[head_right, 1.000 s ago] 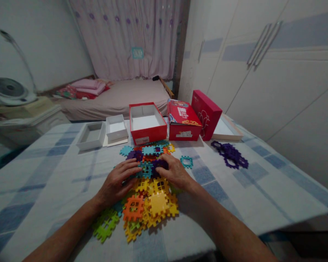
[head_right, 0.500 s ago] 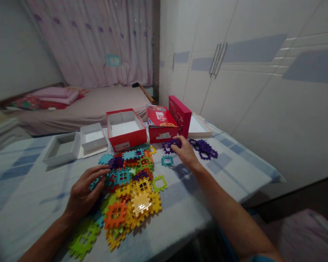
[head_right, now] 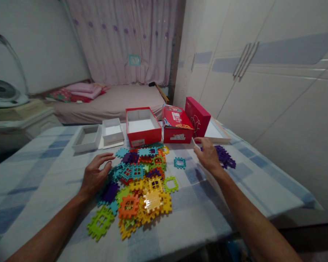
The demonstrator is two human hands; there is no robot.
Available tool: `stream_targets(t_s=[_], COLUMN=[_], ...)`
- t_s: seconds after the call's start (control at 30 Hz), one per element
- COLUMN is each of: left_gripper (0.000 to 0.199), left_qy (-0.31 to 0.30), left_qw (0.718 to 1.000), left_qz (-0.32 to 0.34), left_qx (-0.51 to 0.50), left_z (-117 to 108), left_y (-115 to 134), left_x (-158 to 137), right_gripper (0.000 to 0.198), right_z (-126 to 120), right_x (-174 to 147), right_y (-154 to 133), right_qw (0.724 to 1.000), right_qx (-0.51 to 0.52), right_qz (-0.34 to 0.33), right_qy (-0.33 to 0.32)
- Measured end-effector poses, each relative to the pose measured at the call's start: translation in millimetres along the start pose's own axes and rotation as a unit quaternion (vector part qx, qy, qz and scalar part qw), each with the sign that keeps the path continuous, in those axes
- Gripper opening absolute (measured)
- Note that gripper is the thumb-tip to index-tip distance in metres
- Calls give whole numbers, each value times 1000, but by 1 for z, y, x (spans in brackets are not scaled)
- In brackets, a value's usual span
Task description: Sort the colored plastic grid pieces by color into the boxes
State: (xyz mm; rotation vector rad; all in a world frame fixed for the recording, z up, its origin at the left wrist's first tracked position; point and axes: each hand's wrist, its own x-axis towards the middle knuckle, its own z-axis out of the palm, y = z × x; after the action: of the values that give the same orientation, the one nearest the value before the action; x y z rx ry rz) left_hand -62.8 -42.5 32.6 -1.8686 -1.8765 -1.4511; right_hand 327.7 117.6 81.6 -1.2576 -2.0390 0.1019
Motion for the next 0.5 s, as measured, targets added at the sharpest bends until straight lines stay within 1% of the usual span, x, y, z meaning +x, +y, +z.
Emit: stream_targets(t_s=[0.07,0.13,0.23,0.33,0.4,0.5], left_gripper=[20,21,21,21,23,29], left_qy=[-12,-27,-43,-58,-80,-139], left_qw=[999,996,995,997,996,988], left_qz=[-42,-79,-92,-52,-6,69], left_qx=[-9,-20,-26,-24,-25,-24], left_z=[2,3,3,2,1,1], left_y=[-5,-9,-10,-4,4,17], left_x=[0,0,-1,-1,-1,-3], right_gripper=[33,39,47,51,46,35], right_z=[17,37,64,84,91,94], right_x=[1,2,3,4,3,3], right_y=[-35,-67,-100,-115,-116,-112], right_qw=[991,976,966,965,966,971], right_qx=[78,120,120,95,93,117], right_qz=[-55,-94,-112,-118,-117,-97], right_qy=[-89,-154,-201,-215,-211,-183])
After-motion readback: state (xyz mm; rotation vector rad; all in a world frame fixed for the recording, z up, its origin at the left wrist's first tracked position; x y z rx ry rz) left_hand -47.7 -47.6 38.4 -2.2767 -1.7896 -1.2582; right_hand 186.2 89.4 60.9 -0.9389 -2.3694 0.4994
